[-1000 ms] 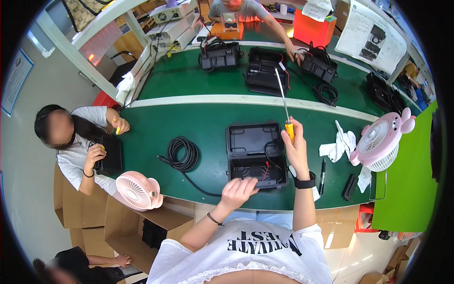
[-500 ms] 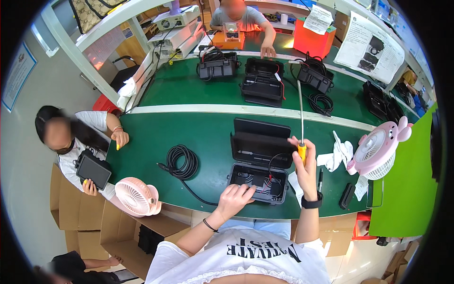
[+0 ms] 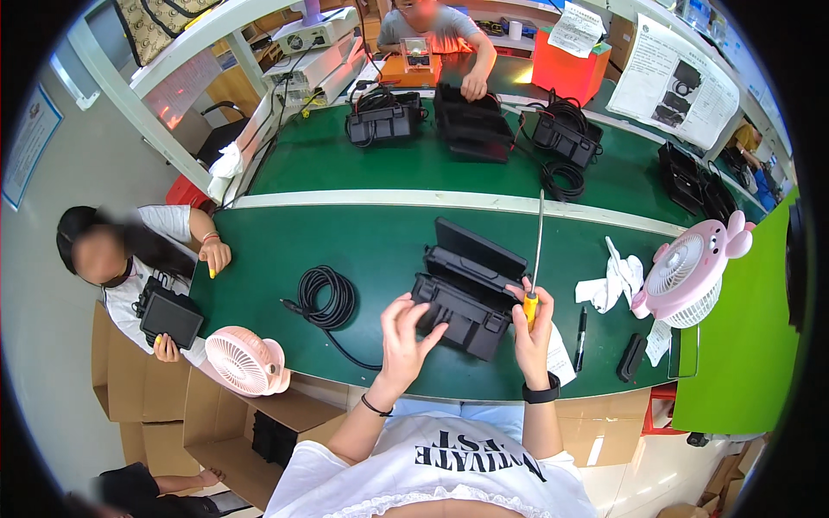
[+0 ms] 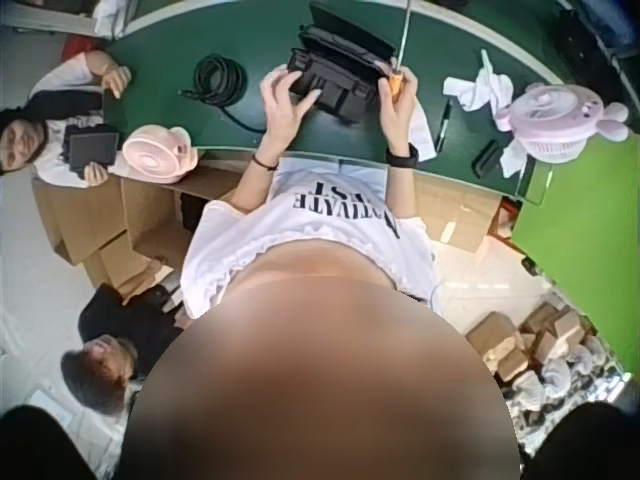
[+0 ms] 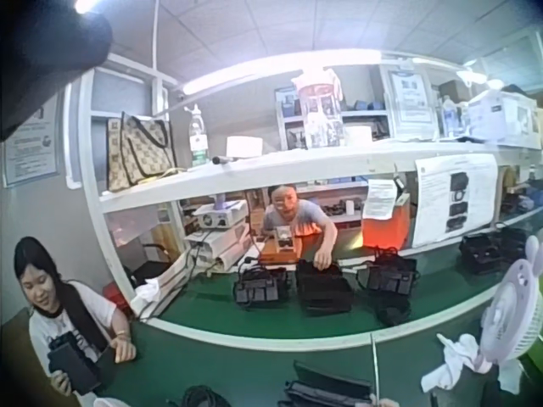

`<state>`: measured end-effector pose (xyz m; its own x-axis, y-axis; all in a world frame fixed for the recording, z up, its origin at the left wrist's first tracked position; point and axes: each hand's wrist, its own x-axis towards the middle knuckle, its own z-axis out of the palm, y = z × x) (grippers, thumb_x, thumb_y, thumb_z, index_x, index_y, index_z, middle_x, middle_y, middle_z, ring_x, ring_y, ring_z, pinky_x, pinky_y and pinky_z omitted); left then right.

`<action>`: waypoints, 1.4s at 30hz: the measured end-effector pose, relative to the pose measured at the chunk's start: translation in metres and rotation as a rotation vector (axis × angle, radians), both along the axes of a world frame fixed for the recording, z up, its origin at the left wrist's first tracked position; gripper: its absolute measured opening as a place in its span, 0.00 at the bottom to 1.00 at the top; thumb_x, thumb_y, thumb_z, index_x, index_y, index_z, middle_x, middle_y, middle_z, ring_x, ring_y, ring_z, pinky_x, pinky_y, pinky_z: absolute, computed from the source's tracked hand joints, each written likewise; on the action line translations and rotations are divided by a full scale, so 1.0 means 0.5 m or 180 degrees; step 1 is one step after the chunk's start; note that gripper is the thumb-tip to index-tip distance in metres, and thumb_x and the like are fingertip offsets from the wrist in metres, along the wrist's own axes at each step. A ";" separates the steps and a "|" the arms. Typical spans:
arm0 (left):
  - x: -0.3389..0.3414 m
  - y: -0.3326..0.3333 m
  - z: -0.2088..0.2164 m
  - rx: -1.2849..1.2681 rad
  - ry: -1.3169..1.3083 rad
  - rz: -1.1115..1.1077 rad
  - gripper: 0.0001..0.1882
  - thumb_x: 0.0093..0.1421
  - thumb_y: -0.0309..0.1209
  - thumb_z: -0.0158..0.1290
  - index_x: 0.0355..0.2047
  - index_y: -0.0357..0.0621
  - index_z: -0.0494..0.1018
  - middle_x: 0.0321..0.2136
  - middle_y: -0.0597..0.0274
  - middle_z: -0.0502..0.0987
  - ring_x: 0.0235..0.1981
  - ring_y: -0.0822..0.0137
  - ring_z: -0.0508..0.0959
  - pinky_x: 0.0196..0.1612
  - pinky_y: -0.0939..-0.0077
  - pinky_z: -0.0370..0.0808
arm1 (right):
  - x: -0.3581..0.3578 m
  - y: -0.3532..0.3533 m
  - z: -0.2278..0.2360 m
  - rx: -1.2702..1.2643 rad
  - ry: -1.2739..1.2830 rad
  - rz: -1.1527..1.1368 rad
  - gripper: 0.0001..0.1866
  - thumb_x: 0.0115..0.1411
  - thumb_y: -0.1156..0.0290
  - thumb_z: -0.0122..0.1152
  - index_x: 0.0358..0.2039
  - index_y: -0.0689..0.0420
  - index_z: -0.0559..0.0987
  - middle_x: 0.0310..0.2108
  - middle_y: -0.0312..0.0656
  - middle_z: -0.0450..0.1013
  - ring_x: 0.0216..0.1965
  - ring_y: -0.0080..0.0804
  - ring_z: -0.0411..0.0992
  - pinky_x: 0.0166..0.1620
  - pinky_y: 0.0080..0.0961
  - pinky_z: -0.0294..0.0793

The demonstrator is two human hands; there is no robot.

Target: Assembling and inspecting solar inverter components at a workstation.

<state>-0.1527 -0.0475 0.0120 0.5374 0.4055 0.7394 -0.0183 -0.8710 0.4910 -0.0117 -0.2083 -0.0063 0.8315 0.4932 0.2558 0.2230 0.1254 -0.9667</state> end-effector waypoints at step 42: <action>0.085 0.127 -0.010 -0.1456 0.0766 -0.1097 0.32 0.42 0.32 0.71 0.46 0.45 0.67 0.56 0.52 0.63 0.58 0.55 0.67 0.59 0.64 0.67 | 0.005 0.013 -0.004 0.0054 0.0331 0.0359 0.20 0.65 0.79 0.49 0.56 0.57 0.61 0.55 0.48 0.69 0.57 0.31 0.68 0.61 0.28 0.61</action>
<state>-0.1100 0.0159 0.0067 0.8238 0.4263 0.3736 -0.1034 -0.5351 0.8385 -0.0091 -0.2018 -0.0082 0.7935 0.5813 0.1803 0.1055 0.1605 -0.9814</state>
